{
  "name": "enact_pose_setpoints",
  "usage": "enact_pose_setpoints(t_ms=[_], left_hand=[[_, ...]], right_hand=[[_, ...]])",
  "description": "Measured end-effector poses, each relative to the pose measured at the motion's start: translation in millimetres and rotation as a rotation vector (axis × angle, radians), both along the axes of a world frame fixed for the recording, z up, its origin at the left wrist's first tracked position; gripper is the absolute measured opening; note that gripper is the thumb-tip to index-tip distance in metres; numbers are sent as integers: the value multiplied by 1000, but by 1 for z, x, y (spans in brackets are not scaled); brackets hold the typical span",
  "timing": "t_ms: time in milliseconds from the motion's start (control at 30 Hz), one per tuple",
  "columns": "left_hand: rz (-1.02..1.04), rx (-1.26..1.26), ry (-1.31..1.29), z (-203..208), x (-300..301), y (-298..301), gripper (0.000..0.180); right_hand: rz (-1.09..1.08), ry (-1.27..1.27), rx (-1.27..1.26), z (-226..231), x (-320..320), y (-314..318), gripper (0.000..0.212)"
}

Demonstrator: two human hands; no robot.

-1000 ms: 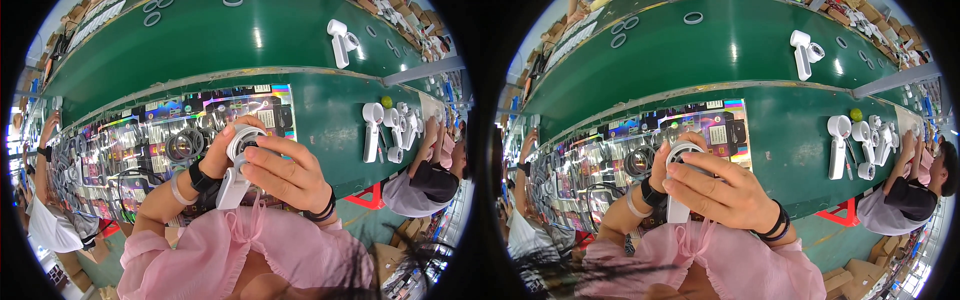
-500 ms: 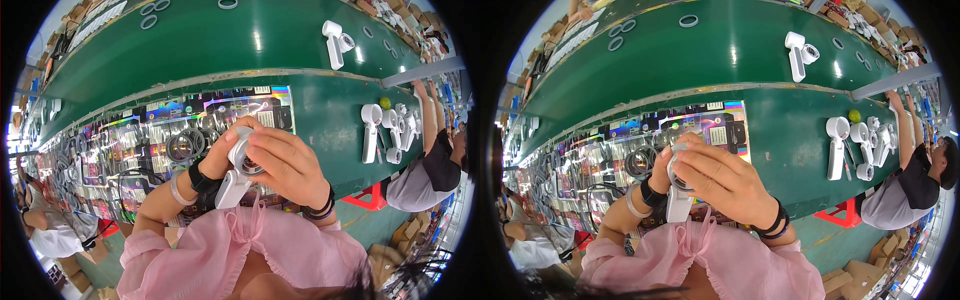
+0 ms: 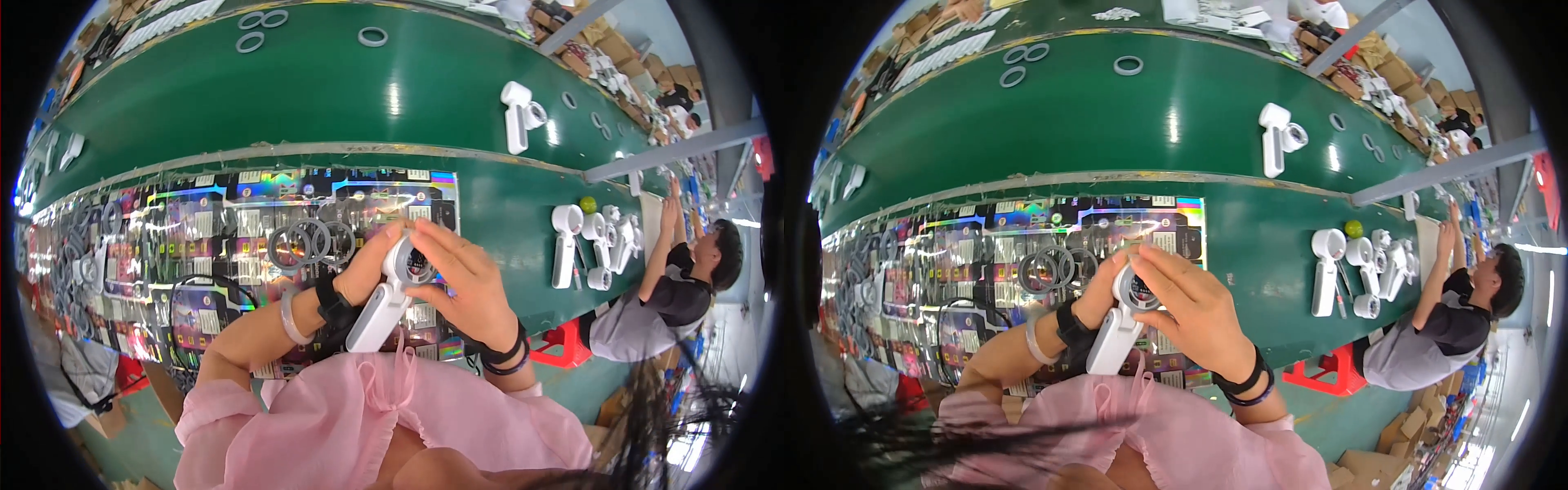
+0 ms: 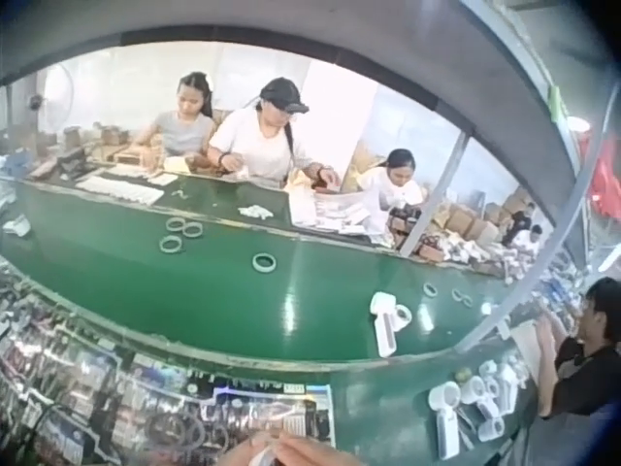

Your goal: The recorder sits at a factory workbench and assembles small portable handheld electric fans by attaching plastic rings and covers to the fan bodies.

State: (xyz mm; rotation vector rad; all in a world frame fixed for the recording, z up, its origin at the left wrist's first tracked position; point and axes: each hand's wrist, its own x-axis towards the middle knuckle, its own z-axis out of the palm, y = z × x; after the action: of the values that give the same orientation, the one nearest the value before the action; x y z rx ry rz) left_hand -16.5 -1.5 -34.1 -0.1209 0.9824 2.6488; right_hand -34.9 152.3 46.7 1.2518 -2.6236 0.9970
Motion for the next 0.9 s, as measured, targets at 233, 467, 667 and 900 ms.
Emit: enact_pose_setpoints(t_ms=[233, 467, 667, 900], left_hand=[[-123, -133, 86, -27, 4, 10, 46], [-246, -47, -3, -39, -6, -1, 51], [-261, 275, -224, -24, -9, -7, 54], [-294, 296, -279, -20, -10, -10, 53]], right_hand=[[31, 24, 390, 2, 5, 14, 85], [155, 7, 710, 8, -25, -4, 89], [300, -64, 772, 8, -56, -17, 82], [361, -188, 800, 10, -65, -18, 81]])
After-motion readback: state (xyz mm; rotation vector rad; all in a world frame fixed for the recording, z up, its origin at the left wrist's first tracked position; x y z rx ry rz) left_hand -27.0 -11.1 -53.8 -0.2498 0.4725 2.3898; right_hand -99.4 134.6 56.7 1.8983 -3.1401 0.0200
